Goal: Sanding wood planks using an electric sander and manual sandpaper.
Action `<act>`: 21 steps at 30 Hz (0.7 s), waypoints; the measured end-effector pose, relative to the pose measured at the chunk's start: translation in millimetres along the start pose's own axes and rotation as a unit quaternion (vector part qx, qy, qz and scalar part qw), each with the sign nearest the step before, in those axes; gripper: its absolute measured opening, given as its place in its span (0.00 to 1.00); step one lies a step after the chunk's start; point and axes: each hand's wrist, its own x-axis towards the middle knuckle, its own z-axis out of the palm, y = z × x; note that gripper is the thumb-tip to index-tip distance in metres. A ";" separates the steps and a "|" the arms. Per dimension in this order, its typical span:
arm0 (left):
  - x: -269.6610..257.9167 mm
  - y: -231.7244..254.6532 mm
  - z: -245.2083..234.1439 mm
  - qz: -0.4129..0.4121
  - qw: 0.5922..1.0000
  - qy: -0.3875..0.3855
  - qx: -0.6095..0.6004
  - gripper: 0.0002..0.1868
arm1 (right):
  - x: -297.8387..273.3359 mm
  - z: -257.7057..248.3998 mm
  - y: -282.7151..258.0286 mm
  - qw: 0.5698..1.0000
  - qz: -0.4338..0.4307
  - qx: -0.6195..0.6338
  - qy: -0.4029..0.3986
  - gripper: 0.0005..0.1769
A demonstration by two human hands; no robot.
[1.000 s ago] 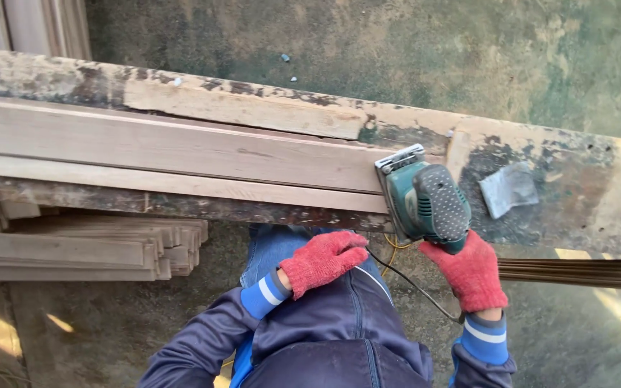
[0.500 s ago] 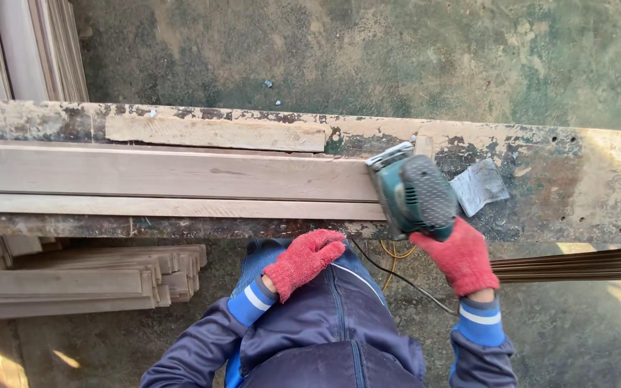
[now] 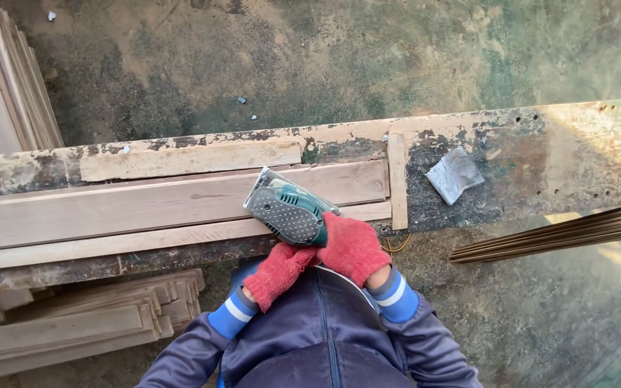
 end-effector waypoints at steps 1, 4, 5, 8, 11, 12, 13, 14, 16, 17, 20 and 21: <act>-3.1 8.5 2.5 0.000 1.000 -0.001 0.002 0.20 | -3.3 -6.4 -1.7 1.000 0.001 0.002 0.001 0.29; -10.2 36.0 16.2 -0.015 1.000 0.022 -0.002 0.21 | -12.2 -25.7 0.1 0.998 0.020 0.060 -0.005 0.27; -11.0 46.7 24.4 -0.010 0.999 0.027 -0.040 0.21 | -14.5 -32.4 4.8 0.997 0.033 0.070 -0.005 0.29; 0.1 66.9 49.7 0.011 0.997 0.012 -0.072 0.19 | -17.0 -41.8 31.9 0.994 0.066 0.091 0.009 0.28; 23.9 67.9 77.7 0.042 0.993 -0.044 -0.099 0.17 | -21.3 -35.9 75.4 0.988 0.109 0.103 0.045 0.26; 33.6 67.0 86.8 0.060 0.987 -0.080 -0.128 0.16 | -22.8 -32.9 91.6 0.983 0.134 0.107 0.070 0.27; 36.7 73.3 95.8 0.060 0.987 -0.077 -0.129 0.16 | -29.1 -36.7 94.9 0.983 0.131 0.106 0.068 0.27; 39.9 79.5 105.8 0.076 0.983 -0.099 -0.137 0.15 | -36.2 -40.4 99.1 0.975 0.161 0.122 0.092 0.26; 46.2 86.8 126.5 0.094 0.977 -0.121 -0.146 0.14 | -47.1 -39.9 117.1 0.965 0.190 0.137 0.117 0.25; 49.4 88.0 137.1 0.091 0.980 -0.128 -0.120 0.13 | -50.7 -35.9 130.7 0.957 0.205 0.154 0.136 0.27; 47.4 98.8 162.7 0.094 0.982 -0.160 -0.045 0.15 | -70.5 -34.8 164.0 0.935 0.229 0.209 0.173 0.30; 44.4 103.2 170.2 0.098 0.978 -0.184 0.007 0.17 | -79.0 -36.2 173.8 0.919 0.239 0.249 0.190 0.31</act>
